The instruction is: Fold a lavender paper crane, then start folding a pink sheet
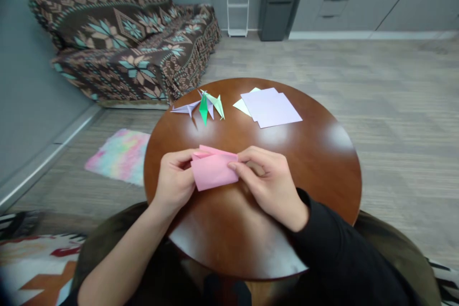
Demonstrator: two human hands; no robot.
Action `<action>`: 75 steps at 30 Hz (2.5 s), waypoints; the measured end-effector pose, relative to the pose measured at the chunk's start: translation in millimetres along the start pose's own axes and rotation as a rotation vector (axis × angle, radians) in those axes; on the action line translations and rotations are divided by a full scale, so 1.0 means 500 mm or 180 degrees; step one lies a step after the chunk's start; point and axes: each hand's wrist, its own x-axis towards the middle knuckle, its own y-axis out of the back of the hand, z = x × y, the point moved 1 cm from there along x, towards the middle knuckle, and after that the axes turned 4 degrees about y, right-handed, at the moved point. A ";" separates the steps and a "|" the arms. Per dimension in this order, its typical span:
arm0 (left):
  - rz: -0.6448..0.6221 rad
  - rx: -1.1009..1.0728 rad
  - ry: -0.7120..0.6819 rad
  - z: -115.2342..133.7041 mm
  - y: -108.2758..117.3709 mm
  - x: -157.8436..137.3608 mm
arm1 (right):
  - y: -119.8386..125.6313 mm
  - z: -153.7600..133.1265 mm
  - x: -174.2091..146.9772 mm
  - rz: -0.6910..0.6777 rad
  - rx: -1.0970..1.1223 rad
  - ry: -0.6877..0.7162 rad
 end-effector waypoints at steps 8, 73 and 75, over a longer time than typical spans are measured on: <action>-0.0054 -0.0555 0.0073 -0.018 0.009 0.003 | 0.002 -0.001 -0.001 -0.0021 -0.0229 0.0118; 0.0041 -0.0740 -0.0090 -0.012 0.002 0.003 | 0.003 -0.001 -0.001 0.0093 -0.0349 0.0182; 0.0059 -0.0702 -0.0049 -0.011 0.003 0.003 | 0.004 0.000 -0.002 0.0091 -0.0352 0.0165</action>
